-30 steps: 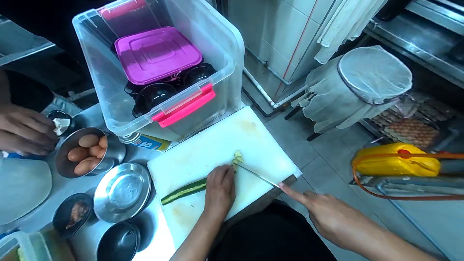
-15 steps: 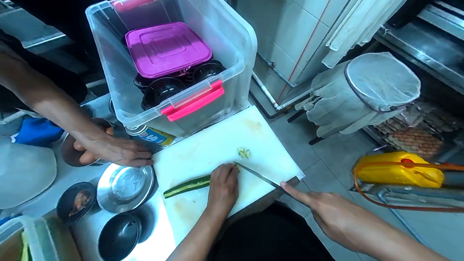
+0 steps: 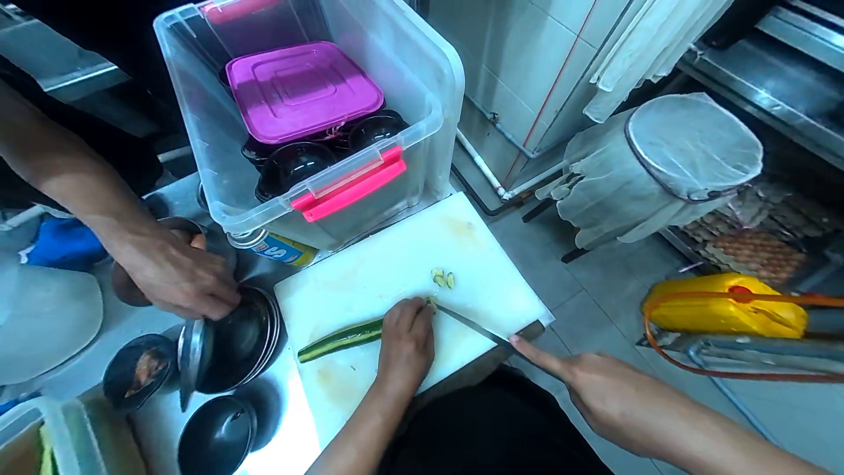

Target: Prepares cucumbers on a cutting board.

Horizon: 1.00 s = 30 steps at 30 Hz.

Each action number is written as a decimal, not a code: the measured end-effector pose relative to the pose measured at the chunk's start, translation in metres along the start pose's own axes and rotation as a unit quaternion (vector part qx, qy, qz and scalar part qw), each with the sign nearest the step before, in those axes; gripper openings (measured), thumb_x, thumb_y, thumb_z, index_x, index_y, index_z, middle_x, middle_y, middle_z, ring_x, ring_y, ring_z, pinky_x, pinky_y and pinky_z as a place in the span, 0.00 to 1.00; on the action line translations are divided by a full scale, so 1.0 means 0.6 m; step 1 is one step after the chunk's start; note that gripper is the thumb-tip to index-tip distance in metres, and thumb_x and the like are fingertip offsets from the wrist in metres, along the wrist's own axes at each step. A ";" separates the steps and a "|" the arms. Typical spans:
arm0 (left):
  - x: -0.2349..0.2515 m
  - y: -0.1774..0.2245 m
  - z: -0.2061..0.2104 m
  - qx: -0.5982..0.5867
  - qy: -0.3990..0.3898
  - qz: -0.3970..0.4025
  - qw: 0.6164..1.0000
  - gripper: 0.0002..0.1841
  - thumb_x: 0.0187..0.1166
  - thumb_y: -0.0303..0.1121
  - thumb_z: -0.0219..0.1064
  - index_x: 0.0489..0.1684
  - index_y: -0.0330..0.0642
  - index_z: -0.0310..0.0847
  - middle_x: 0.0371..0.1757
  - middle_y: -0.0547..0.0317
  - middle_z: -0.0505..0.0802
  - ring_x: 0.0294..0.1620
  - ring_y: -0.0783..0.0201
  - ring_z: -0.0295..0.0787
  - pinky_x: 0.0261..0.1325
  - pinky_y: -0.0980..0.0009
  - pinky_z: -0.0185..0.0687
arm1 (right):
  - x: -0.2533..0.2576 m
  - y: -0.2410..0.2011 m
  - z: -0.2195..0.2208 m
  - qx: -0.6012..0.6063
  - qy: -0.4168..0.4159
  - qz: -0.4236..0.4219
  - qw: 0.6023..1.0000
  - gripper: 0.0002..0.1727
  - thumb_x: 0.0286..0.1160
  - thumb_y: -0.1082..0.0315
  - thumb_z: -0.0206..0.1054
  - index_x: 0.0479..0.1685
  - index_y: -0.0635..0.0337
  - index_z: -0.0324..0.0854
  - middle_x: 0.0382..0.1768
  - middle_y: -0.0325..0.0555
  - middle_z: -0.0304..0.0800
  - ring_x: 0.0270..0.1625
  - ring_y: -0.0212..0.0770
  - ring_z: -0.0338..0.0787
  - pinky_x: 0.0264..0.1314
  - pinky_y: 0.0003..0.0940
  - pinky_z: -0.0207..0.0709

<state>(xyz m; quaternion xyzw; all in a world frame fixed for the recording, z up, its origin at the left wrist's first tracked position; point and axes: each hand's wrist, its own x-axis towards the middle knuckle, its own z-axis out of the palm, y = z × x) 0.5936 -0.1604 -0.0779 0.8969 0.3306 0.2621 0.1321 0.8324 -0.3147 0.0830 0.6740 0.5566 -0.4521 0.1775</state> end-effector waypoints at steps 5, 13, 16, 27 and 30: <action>0.015 -0.004 -0.027 0.082 -0.073 -0.009 0.994 0.12 0.80 0.34 0.60 0.51 0.54 0.91 0.58 0.63 0.93 0.61 0.57 0.89 0.64 0.51 0.82 | 0.002 0.012 0.017 0.003 0.027 0.006 1.000 0.54 0.77 0.74 0.59 0.96 0.15 0.33 0.37 0.59 0.91 0.42 0.65 0.92 0.45 0.65 0.84; 0.026 -0.011 -0.033 0.098 -0.081 -0.066 0.990 0.22 0.82 0.43 0.59 0.70 0.47 0.85 0.68 0.57 0.89 0.67 0.52 0.84 0.64 0.51 0.80 | 0.017 0.013 0.016 0.044 0.058 0.011 0.997 0.49 0.82 0.70 0.56 0.96 0.17 0.34 0.38 0.58 0.91 0.42 0.62 0.92 0.47 0.63 0.85; 0.024 -0.015 -0.040 0.132 -0.118 -0.084 0.981 0.20 0.80 0.42 0.61 0.65 0.49 0.88 0.62 0.58 0.92 0.66 0.52 0.86 0.66 0.48 0.78 | 0.009 0.011 0.014 0.053 0.063 -0.009 0.997 0.48 0.83 0.70 0.56 0.97 0.19 0.35 0.37 0.57 0.91 0.40 0.61 0.92 0.46 0.62 0.85; 0.005 -0.034 -0.051 0.080 -0.127 -0.018 0.988 0.17 0.77 0.38 0.61 0.60 0.51 0.89 0.61 0.62 0.92 0.62 0.58 0.89 0.59 0.56 0.85 | 0.028 0.004 -0.001 0.002 0.035 -0.031 0.999 0.48 0.82 0.71 0.55 0.96 0.16 0.35 0.40 0.59 0.91 0.45 0.63 0.92 0.50 0.63 0.84; 0.001 -0.038 -0.055 0.073 -0.114 0.008 0.991 0.16 0.76 0.36 0.60 0.57 0.53 0.89 0.57 0.64 0.93 0.59 0.59 0.89 0.58 0.57 0.84 | 0.034 0.006 -0.006 -0.013 0.041 -0.016 0.999 0.50 0.81 0.72 0.55 0.95 0.14 0.36 0.42 0.59 0.91 0.47 0.64 0.92 0.51 0.64 0.83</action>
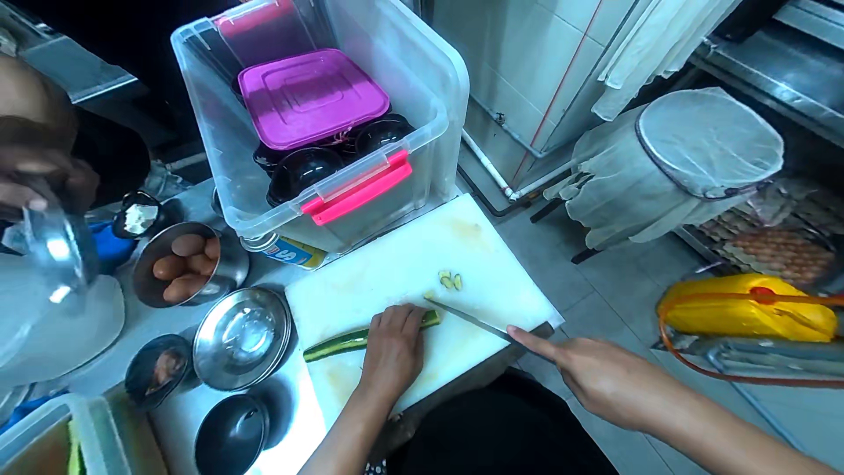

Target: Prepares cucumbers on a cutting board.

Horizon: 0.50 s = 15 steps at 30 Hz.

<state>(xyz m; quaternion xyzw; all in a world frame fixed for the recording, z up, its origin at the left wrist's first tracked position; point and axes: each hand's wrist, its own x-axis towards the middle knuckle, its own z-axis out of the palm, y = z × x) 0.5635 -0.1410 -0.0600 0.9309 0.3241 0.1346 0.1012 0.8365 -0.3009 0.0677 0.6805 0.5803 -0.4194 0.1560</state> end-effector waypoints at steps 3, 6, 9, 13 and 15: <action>0.014 -0.006 0.001 0.026 0.080 0.006 0.996 0.10 0.76 0.32 0.64 0.47 0.51 0.91 0.50 0.57 0.92 0.54 0.53 0.89 0.52 0.53 0.84 | 0.002 0.003 -0.001 0.008 0.030 0.021 0.999 0.48 0.81 0.71 0.55 0.96 0.16 0.37 0.42 0.59 0.92 0.46 0.63 0.92 0.51 0.63 0.84; 0.028 -0.006 0.008 0.039 0.066 -0.040 0.996 0.15 0.79 0.46 0.67 0.55 0.50 0.89 0.58 0.56 0.90 0.60 0.52 0.86 0.59 0.50 0.80 | 0.000 0.004 0.001 0.025 0.036 0.018 0.999 0.46 0.83 0.69 0.55 0.96 0.18 0.38 0.42 0.59 0.91 0.45 0.63 0.92 0.50 0.62 0.84; 0.028 0.001 0.017 0.019 0.064 -0.049 0.997 0.22 0.83 0.55 0.59 0.60 0.53 0.89 0.57 0.59 0.91 0.60 0.55 0.86 0.58 0.53 0.80 | -0.009 -0.004 -0.001 0.028 0.033 0.003 0.999 0.47 0.83 0.70 0.55 0.96 0.18 0.37 0.41 0.59 0.91 0.45 0.63 0.92 0.50 0.63 0.84; 0.018 0.006 0.026 0.000 0.078 -0.036 0.996 0.18 0.84 0.52 0.59 0.54 0.56 0.92 0.53 0.62 0.90 0.57 0.57 0.84 0.58 0.55 0.79 | -0.026 -0.009 0.006 0.018 0.038 -0.012 0.999 0.48 0.81 0.71 0.55 0.96 0.19 0.37 0.38 0.58 0.91 0.43 0.63 0.92 0.47 0.63 0.84; 0.014 0.007 0.030 -0.004 0.086 -0.029 0.996 0.17 0.83 0.50 0.61 0.53 0.55 0.92 0.53 0.62 0.91 0.58 0.57 0.85 0.60 0.55 0.79 | -0.033 -0.014 0.009 0.003 0.042 -0.013 0.999 0.48 0.81 0.71 0.55 0.96 0.18 0.38 0.38 0.57 0.91 0.42 0.63 0.92 0.46 0.63 0.84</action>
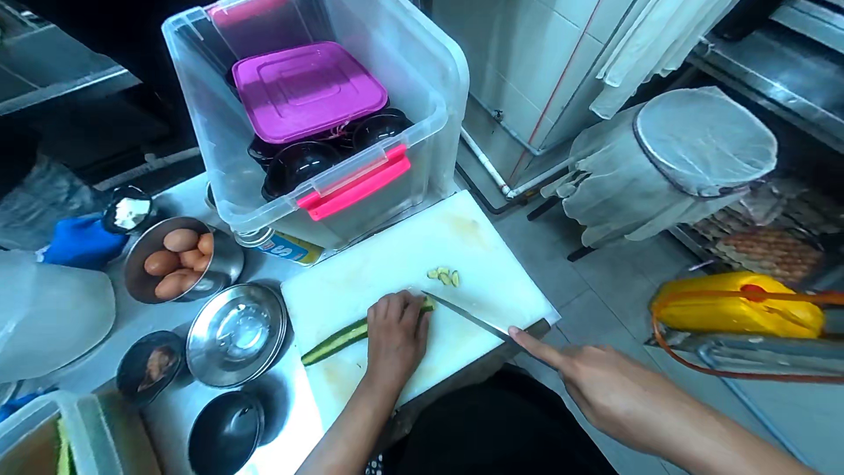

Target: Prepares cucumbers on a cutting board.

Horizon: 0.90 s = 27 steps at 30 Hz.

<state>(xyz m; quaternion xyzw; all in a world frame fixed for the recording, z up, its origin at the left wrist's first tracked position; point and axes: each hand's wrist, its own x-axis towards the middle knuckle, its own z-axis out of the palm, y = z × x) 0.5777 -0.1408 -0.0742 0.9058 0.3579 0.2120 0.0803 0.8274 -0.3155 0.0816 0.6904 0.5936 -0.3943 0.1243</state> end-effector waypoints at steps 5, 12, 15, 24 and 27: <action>-0.010 0.007 0.002 -0.008 0.026 0.007 1.000 0.15 0.82 0.47 0.63 0.51 0.54 0.93 0.51 0.62 0.91 0.56 0.57 0.85 0.58 0.56 0.79 | -0.009 -0.010 -0.004 -0.020 -0.008 -0.001 1.000 0.48 0.81 0.71 0.55 0.96 0.16 0.37 0.39 0.56 0.91 0.42 0.62 0.92 0.44 0.62 0.85; -0.013 0.012 0.005 -0.011 0.046 0.010 0.999 0.13 0.81 0.46 0.65 0.47 0.53 0.93 0.49 0.62 0.91 0.53 0.57 0.86 0.56 0.56 0.79 | 0.017 -0.043 -0.015 -0.034 -0.022 0.018 0.999 0.54 0.77 0.77 0.58 0.96 0.17 0.35 0.39 0.59 0.90 0.43 0.65 0.92 0.43 0.63 0.84; -0.012 0.010 0.004 -0.013 0.041 0.001 0.999 0.13 0.81 0.46 0.65 0.48 0.53 0.93 0.50 0.62 0.91 0.54 0.57 0.86 0.56 0.57 0.80 | 0.023 -0.048 0.004 -0.044 -0.007 0.035 0.998 0.56 0.74 0.79 0.59 0.95 0.16 0.36 0.40 0.61 0.89 0.42 0.65 0.92 0.40 0.61 0.85; 0.016 -0.023 -0.018 0.039 -0.019 0.054 0.998 0.11 0.78 0.32 0.62 0.47 0.55 0.91 0.56 0.58 0.91 0.57 0.53 0.88 0.56 0.50 0.81 | 0.020 -0.013 0.029 0.009 -0.011 0.053 0.999 0.53 0.77 0.74 0.58 0.96 0.19 0.34 0.38 0.59 0.90 0.41 0.64 0.92 0.43 0.64 0.85; 0.018 -0.028 -0.012 0.026 -0.030 0.042 0.998 0.13 0.82 0.44 0.60 0.51 0.55 0.90 0.60 0.62 0.90 0.62 0.56 0.86 0.63 0.51 0.79 | 0.021 -0.007 0.016 0.026 -0.019 0.044 0.999 0.51 0.80 0.72 0.56 0.97 0.19 0.31 0.37 0.58 0.90 0.42 0.63 0.92 0.46 0.63 0.85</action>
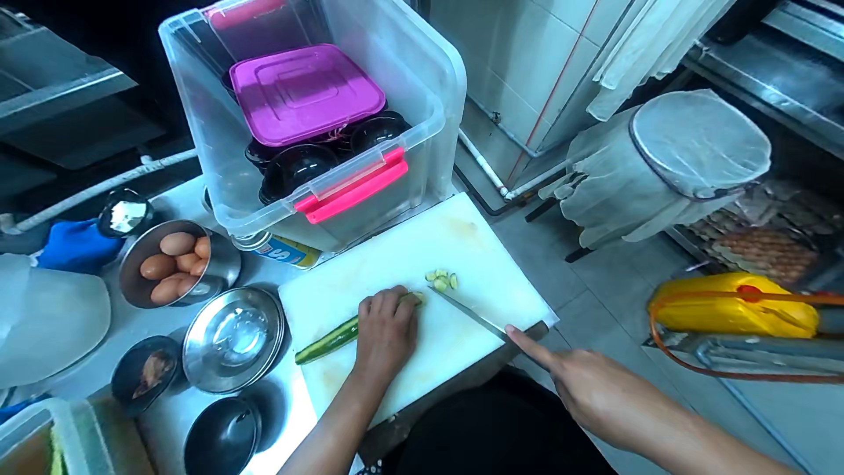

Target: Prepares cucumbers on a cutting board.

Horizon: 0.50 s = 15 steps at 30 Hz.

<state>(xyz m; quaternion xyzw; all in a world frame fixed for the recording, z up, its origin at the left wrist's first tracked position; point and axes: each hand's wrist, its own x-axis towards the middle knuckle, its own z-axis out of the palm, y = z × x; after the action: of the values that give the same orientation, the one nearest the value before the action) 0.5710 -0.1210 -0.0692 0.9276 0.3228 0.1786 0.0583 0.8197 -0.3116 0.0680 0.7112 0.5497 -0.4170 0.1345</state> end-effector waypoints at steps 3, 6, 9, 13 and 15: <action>-0.014 0.014 0.005 -0.047 0.029 -0.016 0.998 0.16 0.84 0.47 0.58 0.50 0.51 0.91 0.58 0.62 0.92 0.62 0.57 0.86 0.63 0.54 0.81 | -0.012 -0.004 -0.011 0.007 0.002 -0.023 1.000 0.50 0.81 0.72 0.55 0.96 0.18 0.32 0.37 0.57 0.89 0.40 0.62 0.92 0.44 0.62 0.84; -0.022 0.027 0.011 -0.052 0.057 -0.029 0.997 0.16 0.84 0.43 0.59 0.52 0.49 0.92 0.55 0.60 0.93 0.59 0.55 0.87 0.61 0.53 0.81 | -0.015 -0.015 -0.018 0.001 -0.008 -0.040 0.999 0.51 0.80 0.73 0.56 0.96 0.18 0.33 0.37 0.57 0.90 0.41 0.62 0.92 0.45 0.62 0.84; -0.025 0.032 0.012 -0.050 0.060 -0.033 0.996 0.14 0.84 0.42 0.61 0.50 0.50 0.93 0.54 0.62 0.93 0.58 0.56 0.87 0.61 0.54 0.81 | -0.005 -0.023 -0.022 -0.013 -0.008 -0.054 0.998 0.50 0.80 0.73 0.55 0.96 0.18 0.34 0.36 0.57 0.90 0.40 0.62 0.92 0.44 0.62 0.84; -0.027 0.032 0.010 -0.052 0.056 -0.035 0.996 0.14 0.84 0.42 0.61 0.52 0.51 0.92 0.55 0.63 0.92 0.60 0.58 0.85 0.63 0.55 0.79 | 0.005 -0.033 -0.031 -0.021 -0.024 -0.050 0.998 0.51 0.81 0.73 0.56 0.96 0.18 0.33 0.38 0.58 0.90 0.42 0.63 0.92 0.46 0.62 0.84; -0.027 0.034 0.009 -0.052 0.054 -0.037 0.996 0.14 0.84 0.42 0.61 0.52 0.51 0.93 0.55 0.62 0.92 0.60 0.57 0.86 0.63 0.54 0.80 | 0.007 -0.029 -0.027 -0.016 -0.036 -0.047 0.998 0.51 0.80 0.74 0.57 0.96 0.18 0.33 0.39 0.58 0.90 0.43 0.63 0.92 0.47 0.62 0.84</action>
<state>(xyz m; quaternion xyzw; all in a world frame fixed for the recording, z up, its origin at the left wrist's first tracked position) 0.5730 -0.1468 -0.0747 0.8998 0.3496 0.2430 0.0952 0.8117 -0.2920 0.0792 0.6666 0.5840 -0.4398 0.1455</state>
